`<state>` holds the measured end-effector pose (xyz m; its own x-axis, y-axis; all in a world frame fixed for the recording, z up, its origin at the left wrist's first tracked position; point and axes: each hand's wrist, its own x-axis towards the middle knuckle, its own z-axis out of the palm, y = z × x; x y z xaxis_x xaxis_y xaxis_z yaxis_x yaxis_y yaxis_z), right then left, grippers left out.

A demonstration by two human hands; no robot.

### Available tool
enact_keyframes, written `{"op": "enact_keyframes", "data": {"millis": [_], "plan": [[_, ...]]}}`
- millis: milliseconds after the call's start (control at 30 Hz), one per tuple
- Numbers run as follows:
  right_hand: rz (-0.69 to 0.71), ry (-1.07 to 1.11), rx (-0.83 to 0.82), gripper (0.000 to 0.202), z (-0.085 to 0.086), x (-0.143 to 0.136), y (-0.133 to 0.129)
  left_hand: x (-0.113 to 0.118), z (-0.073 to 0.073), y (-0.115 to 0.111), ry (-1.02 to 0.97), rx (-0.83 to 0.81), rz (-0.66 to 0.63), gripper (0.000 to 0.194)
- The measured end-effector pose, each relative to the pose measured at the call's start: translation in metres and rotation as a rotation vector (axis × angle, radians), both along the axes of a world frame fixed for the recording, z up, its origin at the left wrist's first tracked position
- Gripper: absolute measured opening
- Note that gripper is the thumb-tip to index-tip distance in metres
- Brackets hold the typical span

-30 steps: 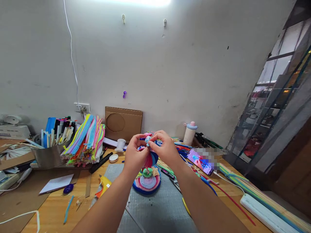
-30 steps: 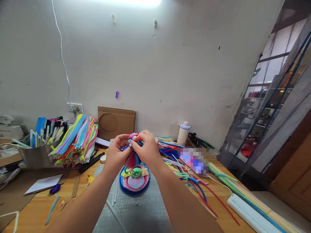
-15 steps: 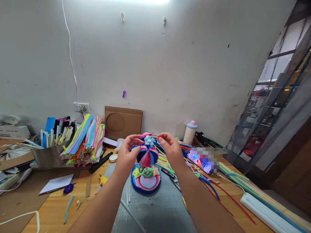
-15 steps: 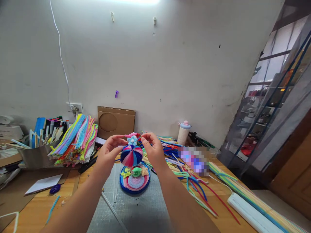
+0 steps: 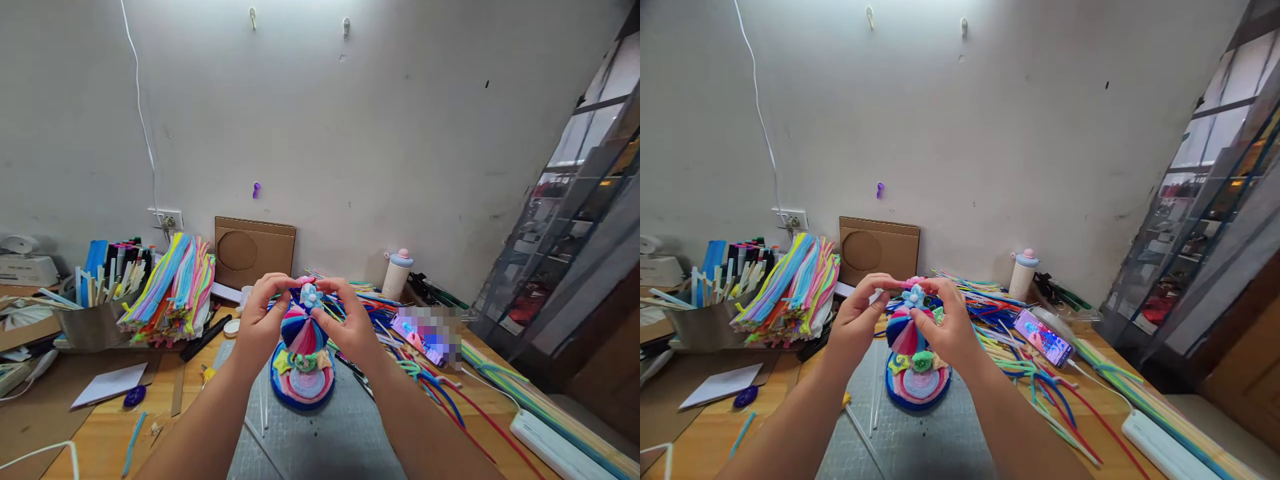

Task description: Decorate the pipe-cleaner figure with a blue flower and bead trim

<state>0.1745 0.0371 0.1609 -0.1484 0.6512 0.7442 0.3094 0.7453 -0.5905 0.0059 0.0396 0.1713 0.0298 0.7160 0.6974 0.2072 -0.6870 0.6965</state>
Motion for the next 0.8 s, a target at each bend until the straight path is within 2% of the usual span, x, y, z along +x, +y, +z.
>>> {"op": "enact_keyframes", "data": {"millis": [100, 167, 267, 333, 533, 800], "plan": [[-0.139, -0.041, 0.088, 0.015, 0.008, 0.0, -0.004, 0.001, 0.0, 0.0, 0.055, -0.073, 0.002, 0.015], [-0.191, -0.07, 0.087, 0.008, 0.015, -0.001, -0.005, 0.004, 0.001, -0.001, 0.156, -0.1, 0.058, 0.013], [-0.198, -0.127, 0.042, 0.005, 0.023, -0.003, -0.003, 0.01, 0.002, -0.002, 0.304, -0.103, 0.169, 0.01], [-0.194, -0.152, 0.014, 0.005, 0.027, -0.005, -0.001, 0.013, 0.002, -0.002, 0.347, -0.092, 0.192, 0.008], [-0.18, -0.162, -0.038, 0.007, 0.029, -0.005, 0.001, 0.018, -0.001, 0.0, 0.323, -0.037, 0.181, 0.007], [-0.167, -0.18, -0.074, 0.008, 0.034, -0.005, -0.002, 0.022, -0.007, -0.002, 0.198, -0.085, 0.132, 0.013]]}}
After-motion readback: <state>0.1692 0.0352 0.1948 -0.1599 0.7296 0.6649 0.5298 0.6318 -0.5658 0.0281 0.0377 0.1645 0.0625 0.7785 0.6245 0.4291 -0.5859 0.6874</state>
